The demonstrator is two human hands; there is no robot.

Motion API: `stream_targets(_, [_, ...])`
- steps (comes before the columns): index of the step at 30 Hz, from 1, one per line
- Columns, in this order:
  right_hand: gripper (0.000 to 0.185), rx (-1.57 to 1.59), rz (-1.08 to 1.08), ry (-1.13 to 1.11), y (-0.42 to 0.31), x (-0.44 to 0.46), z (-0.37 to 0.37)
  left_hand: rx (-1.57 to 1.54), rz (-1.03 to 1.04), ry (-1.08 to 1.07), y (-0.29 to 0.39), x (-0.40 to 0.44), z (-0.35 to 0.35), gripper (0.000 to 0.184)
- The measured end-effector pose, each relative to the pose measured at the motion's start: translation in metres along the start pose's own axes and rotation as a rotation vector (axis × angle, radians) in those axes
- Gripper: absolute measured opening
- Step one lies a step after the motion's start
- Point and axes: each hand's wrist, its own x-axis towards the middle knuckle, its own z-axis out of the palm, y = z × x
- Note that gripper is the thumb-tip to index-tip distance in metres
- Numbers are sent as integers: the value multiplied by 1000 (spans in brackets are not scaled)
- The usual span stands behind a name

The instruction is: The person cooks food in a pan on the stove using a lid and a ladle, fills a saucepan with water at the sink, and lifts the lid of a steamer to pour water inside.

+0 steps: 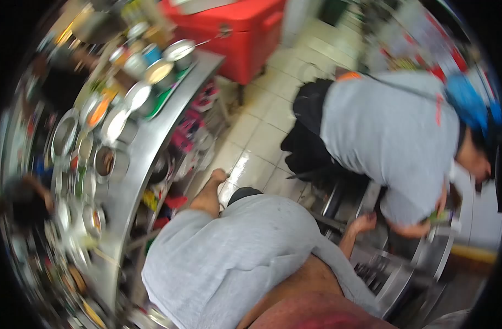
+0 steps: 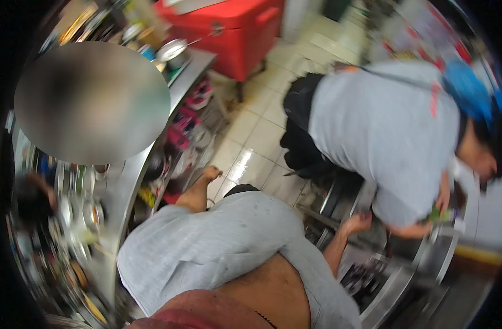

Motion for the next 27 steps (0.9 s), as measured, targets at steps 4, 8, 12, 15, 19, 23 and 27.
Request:
stream_targets(4, [33, 24, 85, 88, 13, -8, 7, -86, 98, 14, 11, -13, -6, 37])
stream_targets(8, [36, -63, 119, 90, -8, -15, 0, -229, 35, -59, 20, -4, -7, 41])
stream_targets(12, [33, 42, 143, 124, -16, -15, -4, -72, 148, -188, 47, -6, -15, 38])
stream_targets(15, [27, 69, 179, 148, -7, -15, 0, -65, 116, -230, 55, 2, -18, 37])
stream_targets(19, [22, 22, 158, 158, -16, -15, -6, -70, 93, -210, 80, -11, -24, 38])
stream_targets(23, [20, 29, 165, 162, -15, -16, -5, -47, 144, -152, 98, -24, -24, 39])
stream_targets(27, [22, 4, 123, 197, -16, -16, -3, -20, 150, -222, 91, -13, -22, 37])
